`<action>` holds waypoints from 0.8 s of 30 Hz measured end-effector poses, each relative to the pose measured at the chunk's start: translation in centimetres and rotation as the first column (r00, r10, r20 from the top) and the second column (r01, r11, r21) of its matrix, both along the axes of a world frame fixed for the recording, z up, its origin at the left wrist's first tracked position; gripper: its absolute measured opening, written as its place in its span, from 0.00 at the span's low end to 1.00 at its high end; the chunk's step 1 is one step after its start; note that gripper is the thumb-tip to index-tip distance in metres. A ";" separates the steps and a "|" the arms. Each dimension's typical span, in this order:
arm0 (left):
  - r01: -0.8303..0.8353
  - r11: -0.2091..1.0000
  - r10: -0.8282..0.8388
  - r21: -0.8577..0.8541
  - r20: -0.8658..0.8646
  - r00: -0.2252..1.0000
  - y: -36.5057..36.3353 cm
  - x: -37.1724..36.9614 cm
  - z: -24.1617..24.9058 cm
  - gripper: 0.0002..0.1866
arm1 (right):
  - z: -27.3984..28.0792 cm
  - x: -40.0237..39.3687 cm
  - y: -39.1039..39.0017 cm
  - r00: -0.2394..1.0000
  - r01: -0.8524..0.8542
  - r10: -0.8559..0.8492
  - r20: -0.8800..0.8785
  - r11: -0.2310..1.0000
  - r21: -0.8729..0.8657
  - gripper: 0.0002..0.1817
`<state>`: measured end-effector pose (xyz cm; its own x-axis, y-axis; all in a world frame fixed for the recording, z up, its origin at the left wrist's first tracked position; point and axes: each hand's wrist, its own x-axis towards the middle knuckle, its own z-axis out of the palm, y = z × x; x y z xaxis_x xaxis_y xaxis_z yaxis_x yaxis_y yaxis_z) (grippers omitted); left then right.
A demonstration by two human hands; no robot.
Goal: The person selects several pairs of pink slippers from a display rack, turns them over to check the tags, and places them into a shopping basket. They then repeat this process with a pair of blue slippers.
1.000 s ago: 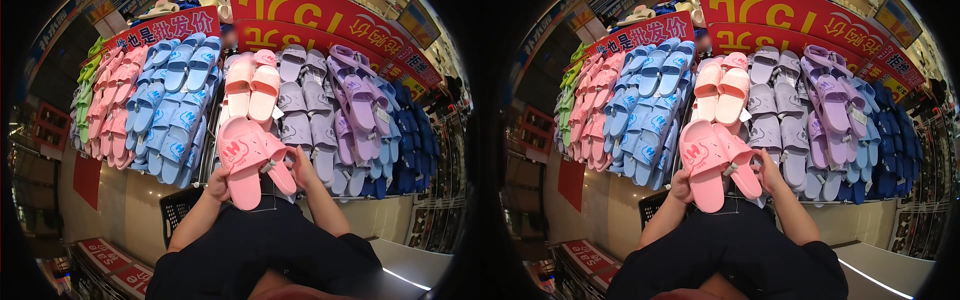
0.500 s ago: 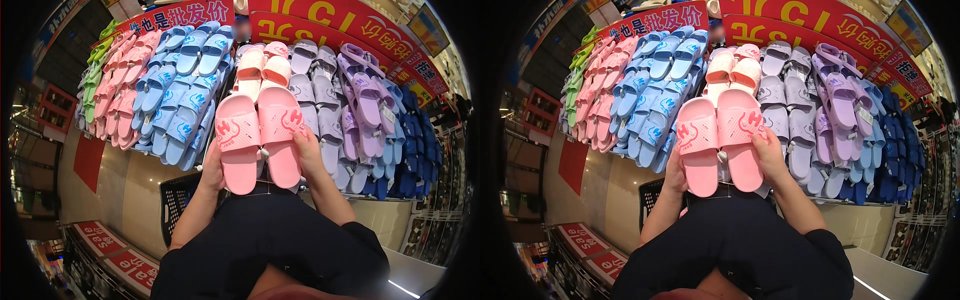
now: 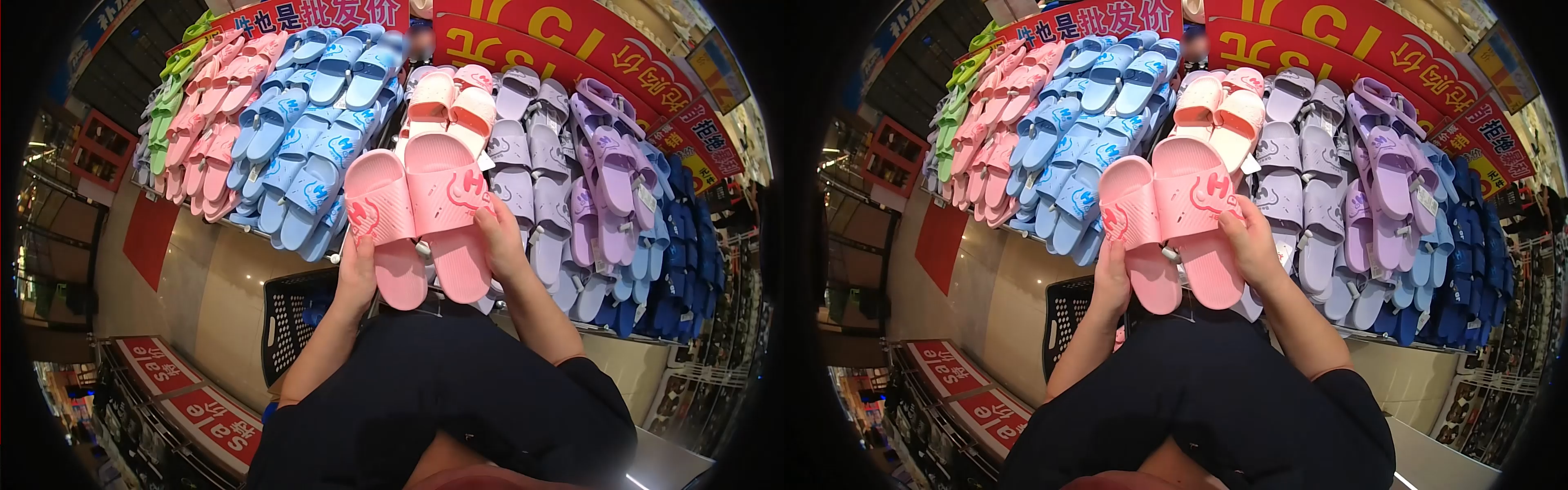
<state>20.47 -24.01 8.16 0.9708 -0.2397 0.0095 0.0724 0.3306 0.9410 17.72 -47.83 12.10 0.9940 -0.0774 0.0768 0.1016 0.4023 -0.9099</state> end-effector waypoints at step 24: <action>-0.106 0.824 -0.036 -0.556 -0.238 0.971 0.9 1.4 0.9 0.30 | 3.9 -0.7 5.4 0.815 0.283 0.296 0.498 0.547 -0.788 0.31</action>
